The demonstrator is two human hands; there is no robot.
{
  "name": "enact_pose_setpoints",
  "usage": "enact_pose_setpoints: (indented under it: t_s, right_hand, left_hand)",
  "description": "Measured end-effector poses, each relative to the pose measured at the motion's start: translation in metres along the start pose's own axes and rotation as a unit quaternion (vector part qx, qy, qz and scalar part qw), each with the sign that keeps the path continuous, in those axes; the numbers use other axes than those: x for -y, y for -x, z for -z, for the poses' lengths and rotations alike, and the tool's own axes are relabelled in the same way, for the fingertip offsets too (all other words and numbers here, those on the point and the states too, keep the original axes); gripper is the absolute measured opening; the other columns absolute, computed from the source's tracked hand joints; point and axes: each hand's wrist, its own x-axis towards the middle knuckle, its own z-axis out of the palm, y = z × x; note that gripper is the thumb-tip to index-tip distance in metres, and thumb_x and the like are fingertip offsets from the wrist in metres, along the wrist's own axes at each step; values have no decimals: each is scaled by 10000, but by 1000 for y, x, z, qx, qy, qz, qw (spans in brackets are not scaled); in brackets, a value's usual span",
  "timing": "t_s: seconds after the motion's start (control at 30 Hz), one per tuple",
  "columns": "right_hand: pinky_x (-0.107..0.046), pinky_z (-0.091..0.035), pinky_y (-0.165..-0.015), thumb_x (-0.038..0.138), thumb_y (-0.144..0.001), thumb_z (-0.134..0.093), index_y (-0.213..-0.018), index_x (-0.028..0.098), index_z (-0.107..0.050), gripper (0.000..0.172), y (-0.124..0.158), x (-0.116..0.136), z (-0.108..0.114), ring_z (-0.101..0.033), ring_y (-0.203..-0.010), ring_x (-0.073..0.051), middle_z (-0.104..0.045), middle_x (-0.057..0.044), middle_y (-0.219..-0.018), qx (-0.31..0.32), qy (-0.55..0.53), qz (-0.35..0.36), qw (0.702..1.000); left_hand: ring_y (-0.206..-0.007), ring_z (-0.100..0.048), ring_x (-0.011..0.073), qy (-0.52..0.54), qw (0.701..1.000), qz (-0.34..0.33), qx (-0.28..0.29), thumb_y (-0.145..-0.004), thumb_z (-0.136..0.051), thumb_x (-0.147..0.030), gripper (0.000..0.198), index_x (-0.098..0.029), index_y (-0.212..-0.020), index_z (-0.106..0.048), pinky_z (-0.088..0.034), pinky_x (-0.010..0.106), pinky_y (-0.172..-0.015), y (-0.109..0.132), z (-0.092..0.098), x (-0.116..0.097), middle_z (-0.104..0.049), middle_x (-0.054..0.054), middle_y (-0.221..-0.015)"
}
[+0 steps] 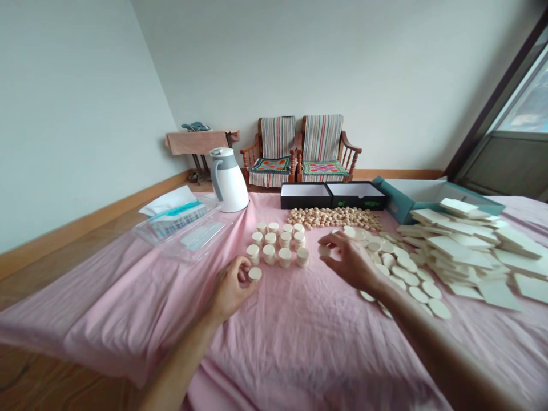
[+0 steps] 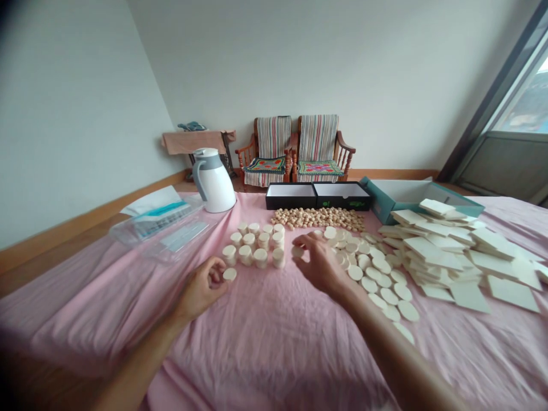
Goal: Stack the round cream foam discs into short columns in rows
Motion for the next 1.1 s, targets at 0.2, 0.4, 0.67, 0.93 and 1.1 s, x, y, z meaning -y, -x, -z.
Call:
enact_pose_setpoints:
  t_s: [0.2, 0.4, 0.67, 0.93, 1.1]
  right_hand:
    - [-275, -408, -769, 107, -736, -565, -931, 168, -566, 204, 2, 88, -49, -524, -869, -166, -582, -53, -928, 56, -73, 130, 987]
    - [-307, -400, -776, 126, -773, -545, -961, 150, -553, 190, -15, 113, -81, -509, -881, -196, -583, -77, -932, 66, 4, 162, 985]
    - [-297, -420, -779, 147, -839, -488, -949, 182, -576, 145, -7, 90, -55, -548, -870, -176, -608, -67, -933, -21, -55, 124, 991]
    - [-244, -412, -659, 168, -774, -519, -872, 172, -617, 139, 6, -18, 16, -583, -719, -142, -646, -37, -807, -47, 41, -47, 997]
    - [-257, -386, -685, 186, -750, -539, -935, 182, -664, 223, 16, -44, 42, -590, -815, -181, -662, -67, -898, 34, 169, -114, 978]
  left_hand:
    - [-579, -590, 100, 18, 999, 34, -28, -662, -449, -84, 187, -199, -800, -500, -435, 192, -541, 0, 6, 4, -607, -30, -752]
    - [-685, -648, 129, 50, 998, 18, -18, -708, -427, -73, 203, -206, -842, -503, -477, 205, -599, 1, 4, 14, -652, -13, -778]
    - [-692, -645, 132, 32, 999, 24, -12, -708, -422, -79, 207, -205, -845, -510, -480, 209, -600, 0, 5, 11, -652, -12, -780]
    - [-690, -621, 142, 30, 999, 4, -13, -737, -599, -326, 255, -197, -954, -563, -498, 240, -636, 0, 4, 5, -668, 16, -850]
    - [-724, -619, 151, 12, 1000, -27, -4, -690, -633, -306, 371, -204, -1034, -542, -499, 257, -683, 0, 4, -2, -665, 15, -862]
